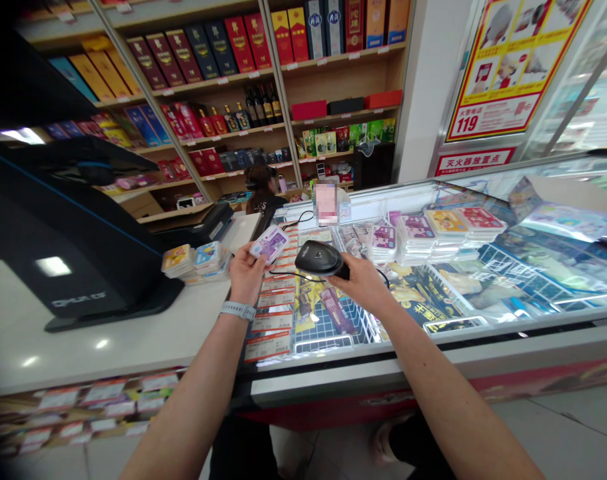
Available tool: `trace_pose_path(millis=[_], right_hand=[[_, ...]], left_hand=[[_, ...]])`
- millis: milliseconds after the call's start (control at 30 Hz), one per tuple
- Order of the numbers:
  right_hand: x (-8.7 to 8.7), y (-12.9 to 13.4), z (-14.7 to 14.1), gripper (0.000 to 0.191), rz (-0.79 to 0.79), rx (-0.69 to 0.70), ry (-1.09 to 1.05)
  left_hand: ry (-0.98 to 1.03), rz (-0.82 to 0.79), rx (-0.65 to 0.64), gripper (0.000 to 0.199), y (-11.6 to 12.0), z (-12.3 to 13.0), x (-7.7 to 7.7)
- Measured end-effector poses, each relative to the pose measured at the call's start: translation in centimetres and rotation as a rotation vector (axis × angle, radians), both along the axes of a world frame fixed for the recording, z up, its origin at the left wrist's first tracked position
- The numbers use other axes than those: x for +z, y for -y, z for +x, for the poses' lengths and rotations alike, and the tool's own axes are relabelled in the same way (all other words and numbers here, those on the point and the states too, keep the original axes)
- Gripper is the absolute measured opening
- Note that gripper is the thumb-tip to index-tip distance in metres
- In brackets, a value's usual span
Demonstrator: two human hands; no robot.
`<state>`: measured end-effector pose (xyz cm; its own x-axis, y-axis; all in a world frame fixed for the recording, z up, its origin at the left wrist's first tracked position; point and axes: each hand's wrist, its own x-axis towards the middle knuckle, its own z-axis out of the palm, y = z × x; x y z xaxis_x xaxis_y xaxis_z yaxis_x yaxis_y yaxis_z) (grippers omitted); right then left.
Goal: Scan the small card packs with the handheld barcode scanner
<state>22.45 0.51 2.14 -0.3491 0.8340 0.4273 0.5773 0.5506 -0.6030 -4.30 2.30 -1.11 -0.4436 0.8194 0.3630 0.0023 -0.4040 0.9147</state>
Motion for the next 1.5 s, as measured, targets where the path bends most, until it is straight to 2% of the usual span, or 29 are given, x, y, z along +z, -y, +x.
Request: trace_pose_path(millis=[1033, 1233, 1500], right_hand=[[-0.2, 0.2, -0.1, 0.028, 0.018, -0.010, -0.032], [-0.2, 0.7, -0.2, 0.020, 0.060, 0.045, -0.021], [-0.2, 0.9, -0.2, 0.021, 0.119, 0.006, -0.024]], left_hand=[[-0.003, 0.027, 0.004, 0.049, -0.6, -0.6, -0.8], [0.017, 0.015, 0.000, 0.049, -0.3, -0.4, -0.4], [0.117, -0.055, -0.033, 0.040, 0.4, 0.9, 0.4]])
